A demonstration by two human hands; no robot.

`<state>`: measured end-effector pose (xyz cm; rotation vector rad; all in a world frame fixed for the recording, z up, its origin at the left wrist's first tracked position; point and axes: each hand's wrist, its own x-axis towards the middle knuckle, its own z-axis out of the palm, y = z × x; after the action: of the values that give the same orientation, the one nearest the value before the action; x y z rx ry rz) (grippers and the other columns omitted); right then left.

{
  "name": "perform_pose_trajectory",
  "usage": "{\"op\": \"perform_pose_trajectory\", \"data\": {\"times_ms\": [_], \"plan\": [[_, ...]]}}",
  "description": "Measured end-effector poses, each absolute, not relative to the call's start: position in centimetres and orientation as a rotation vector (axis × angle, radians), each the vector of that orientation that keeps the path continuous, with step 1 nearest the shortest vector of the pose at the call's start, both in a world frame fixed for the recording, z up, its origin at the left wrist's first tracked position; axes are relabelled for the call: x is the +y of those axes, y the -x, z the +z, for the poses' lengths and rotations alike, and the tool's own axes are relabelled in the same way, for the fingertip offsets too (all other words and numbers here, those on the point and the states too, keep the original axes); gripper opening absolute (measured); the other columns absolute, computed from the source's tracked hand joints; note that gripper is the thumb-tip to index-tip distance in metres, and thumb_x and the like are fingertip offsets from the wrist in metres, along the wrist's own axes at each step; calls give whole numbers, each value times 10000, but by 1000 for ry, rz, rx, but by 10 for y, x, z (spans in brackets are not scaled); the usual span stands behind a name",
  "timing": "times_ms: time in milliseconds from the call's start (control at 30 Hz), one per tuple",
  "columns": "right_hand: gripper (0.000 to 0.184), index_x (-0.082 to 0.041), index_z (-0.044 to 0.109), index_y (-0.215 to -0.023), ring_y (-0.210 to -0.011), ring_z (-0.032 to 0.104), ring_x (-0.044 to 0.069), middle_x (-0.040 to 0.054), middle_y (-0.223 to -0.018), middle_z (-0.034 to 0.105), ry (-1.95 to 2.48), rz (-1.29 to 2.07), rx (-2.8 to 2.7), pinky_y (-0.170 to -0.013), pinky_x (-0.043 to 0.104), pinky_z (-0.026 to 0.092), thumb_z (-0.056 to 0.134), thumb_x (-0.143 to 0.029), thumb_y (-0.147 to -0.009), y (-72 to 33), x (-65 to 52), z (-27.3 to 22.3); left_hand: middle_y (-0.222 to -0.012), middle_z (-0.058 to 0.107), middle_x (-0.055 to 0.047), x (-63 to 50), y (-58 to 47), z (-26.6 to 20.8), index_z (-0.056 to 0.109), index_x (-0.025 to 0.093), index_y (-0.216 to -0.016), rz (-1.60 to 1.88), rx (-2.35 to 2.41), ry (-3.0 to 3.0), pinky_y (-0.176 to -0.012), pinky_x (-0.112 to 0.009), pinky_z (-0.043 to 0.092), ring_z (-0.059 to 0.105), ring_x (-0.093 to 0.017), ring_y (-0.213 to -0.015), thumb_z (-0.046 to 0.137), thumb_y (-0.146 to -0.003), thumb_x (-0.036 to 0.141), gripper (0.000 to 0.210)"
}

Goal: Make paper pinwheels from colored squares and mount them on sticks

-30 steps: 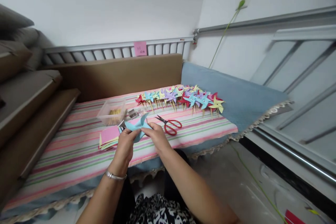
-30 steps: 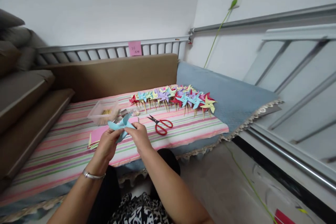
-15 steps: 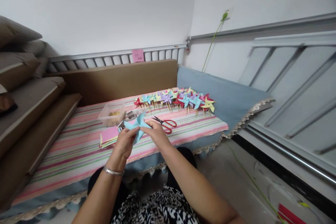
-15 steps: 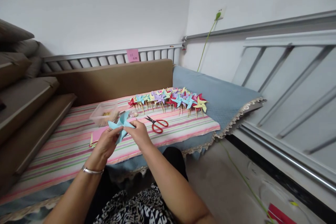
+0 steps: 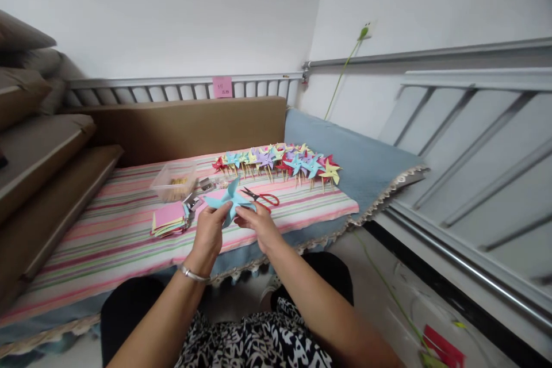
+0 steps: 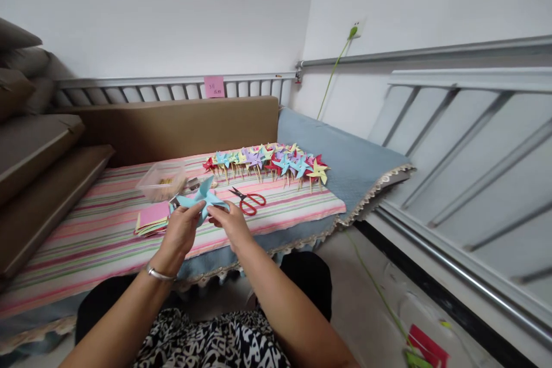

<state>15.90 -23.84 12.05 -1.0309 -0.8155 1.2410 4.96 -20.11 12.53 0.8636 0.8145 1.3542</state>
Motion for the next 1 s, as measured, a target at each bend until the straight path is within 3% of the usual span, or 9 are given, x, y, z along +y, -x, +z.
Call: {"op": "perform_pose_trajectory", "data": {"times_ms": [167, 400, 633, 767, 1000], "plan": [[376, -162, 623, -848, -619, 568, 120, -23, -688, 605, 1027, 1214, -776, -662, 279, 451, 757, -320, -534, -165, -238, 120, -579, 643, 7, -203, -61, 121, 693, 141, -708, 1319, 727, -897, -628, -271, 421, 578, -140, -582, 787, -542, 248, 218], [438, -160, 634, -921, -645, 609, 140, 35, -761, 667, 1133, 1293, -850, -667, 282, 454, 751, -402, -575, -166, -234, 75, -555, 630, -4, -193, -46, 110, 652, 122, -609, 1374, 771, -777, -576, -254, 400, 546, -112, -528, 795, -526, 240, 204], [305, -184, 622, -737, -557, 585, 158, 7, -625, 634, 1364, 1274, -908, -583, 294, 446, 707, -423, -568, -150, -217, -4, -606, 664, -15, -144, 36, 120, 634, 127, -635, 1576, 854, -645, -627, -274, 469, 591, -124, -557, 776, -526, 223, 203], [246, -196, 615, -666, -535, 564, 164, -4, -570, 611, 1412, 1218, -949, -573, 312, 452, 709, -385, -539, -140, -191, -27, -610, 646, 33, -103, 82, 125, 599, 151, -653, 1765, 853, -561, -690, -269, 499, 591, -96, -577, 756, -538, 171, 195], [173, -207, 675, -713, -637, 590, 199, 24, -664, 653, 1536, 1042, -1205, -653, 344, 467, 630, -371, -681, -129, -143, -35, -654, 635, 48, -34, 114, 104, 563, 168, -639, 1927, 826, -475, -681, -265, 494, 573, -95, -607, 772, -487, 172, 258]]}}
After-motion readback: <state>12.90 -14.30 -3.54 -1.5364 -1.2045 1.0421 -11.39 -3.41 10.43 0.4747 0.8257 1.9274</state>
